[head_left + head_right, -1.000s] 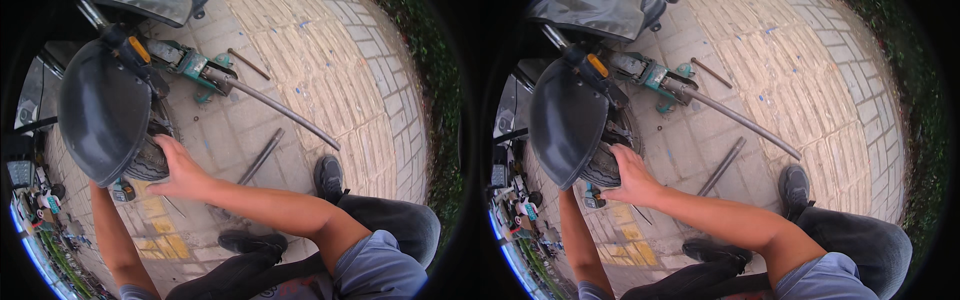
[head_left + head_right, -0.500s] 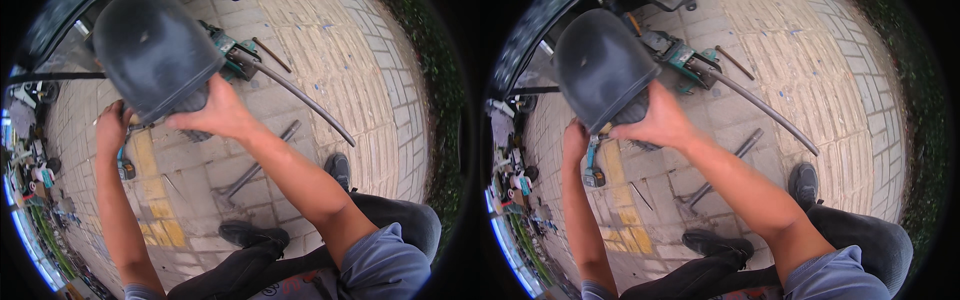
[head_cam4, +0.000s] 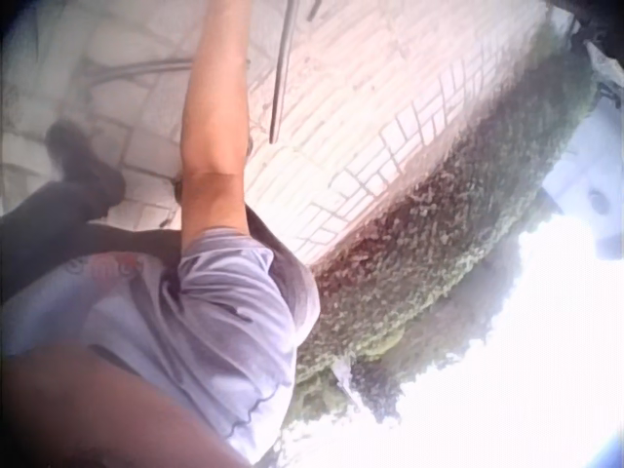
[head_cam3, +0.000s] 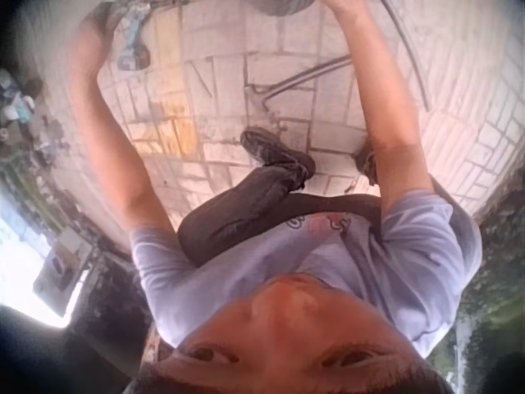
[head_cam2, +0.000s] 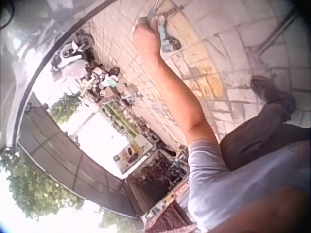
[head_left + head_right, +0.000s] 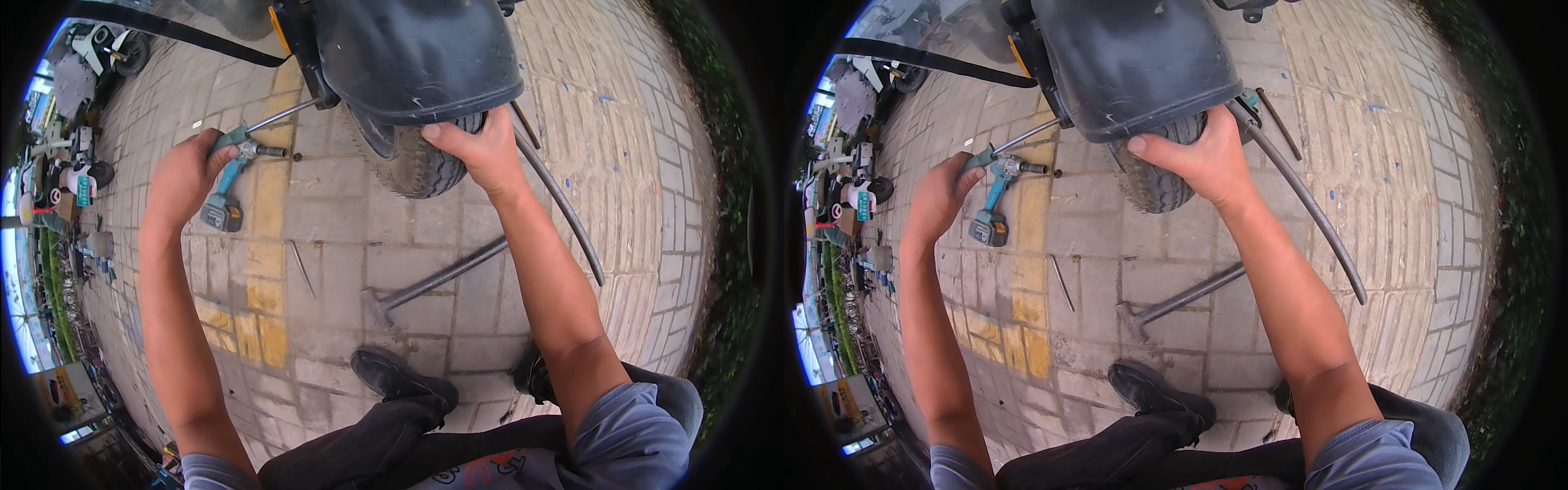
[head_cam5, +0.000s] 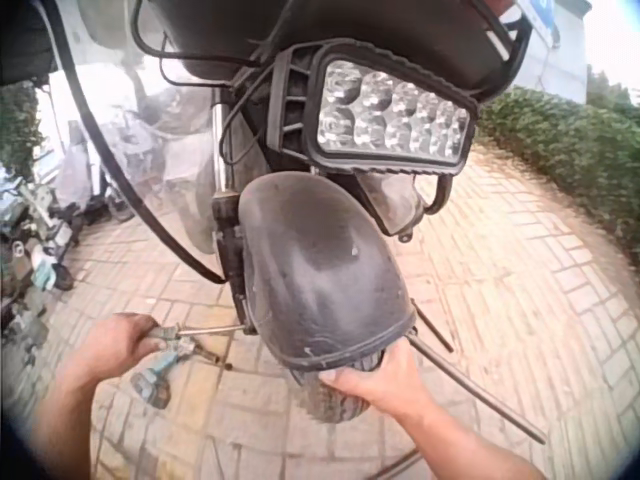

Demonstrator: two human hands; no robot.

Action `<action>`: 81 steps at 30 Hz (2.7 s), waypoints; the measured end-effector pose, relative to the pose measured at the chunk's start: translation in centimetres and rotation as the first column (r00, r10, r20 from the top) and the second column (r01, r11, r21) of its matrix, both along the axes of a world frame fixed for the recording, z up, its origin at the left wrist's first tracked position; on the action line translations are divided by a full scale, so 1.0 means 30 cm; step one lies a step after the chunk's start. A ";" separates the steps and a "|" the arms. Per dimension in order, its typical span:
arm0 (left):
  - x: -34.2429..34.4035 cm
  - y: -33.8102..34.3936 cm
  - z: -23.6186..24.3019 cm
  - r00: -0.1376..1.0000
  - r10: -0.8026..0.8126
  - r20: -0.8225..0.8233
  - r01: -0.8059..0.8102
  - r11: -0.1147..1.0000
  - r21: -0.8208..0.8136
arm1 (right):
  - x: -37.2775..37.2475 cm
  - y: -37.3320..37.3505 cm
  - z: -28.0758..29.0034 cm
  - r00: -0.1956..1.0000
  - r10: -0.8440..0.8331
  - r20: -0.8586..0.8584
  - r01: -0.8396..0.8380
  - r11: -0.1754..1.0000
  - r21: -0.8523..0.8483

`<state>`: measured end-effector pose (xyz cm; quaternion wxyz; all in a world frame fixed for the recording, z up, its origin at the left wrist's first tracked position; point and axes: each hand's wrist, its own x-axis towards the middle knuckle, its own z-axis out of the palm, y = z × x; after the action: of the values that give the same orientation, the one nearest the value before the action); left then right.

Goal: The person removes the front wheel of a three-wheeled electric vehicle using a cordless impact wrench and a hammer. They loosen bolts, detach the wheel, and then use a hammer and chisel to remove the hub bearing from the wheel.

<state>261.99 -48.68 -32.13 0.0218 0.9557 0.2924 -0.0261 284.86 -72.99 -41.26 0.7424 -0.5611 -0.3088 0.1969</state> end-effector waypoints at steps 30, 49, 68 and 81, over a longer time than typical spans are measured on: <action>-0.624 0.022 -0.606 0.924 0.268 -0.272 -0.350 0.879 -0.324 | -0.013 -0.005 -0.117 0.986 0.108 -0.127 -0.118 0.991 -0.071; 0.121 -0.225 -0.273 0.695 0.429 0.577 0.028 0.786 -0.617 | -0.187 0.165 -0.340 0.977 -0.035 -0.212 -0.037 0.944 -0.327; 0.132 -0.200 -0.250 0.721 0.406 0.562 0.062 0.769 -0.636 | -0.119 0.299 -0.334 0.749 0.116 -0.653 -0.289 0.943 -0.163; 0.163 -0.279 -0.271 0.678 0.309 0.667 0.125 0.846 -0.519 | -0.097 0.314 -0.407 0.655 0.152 -0.740 -0.182 0.982 0.041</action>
<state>266.86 -57.04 -40.27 0.3974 0.8248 0.2902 0.2785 281.94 -63.59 -53.46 0.7717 -0.4160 -0.0281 0.4802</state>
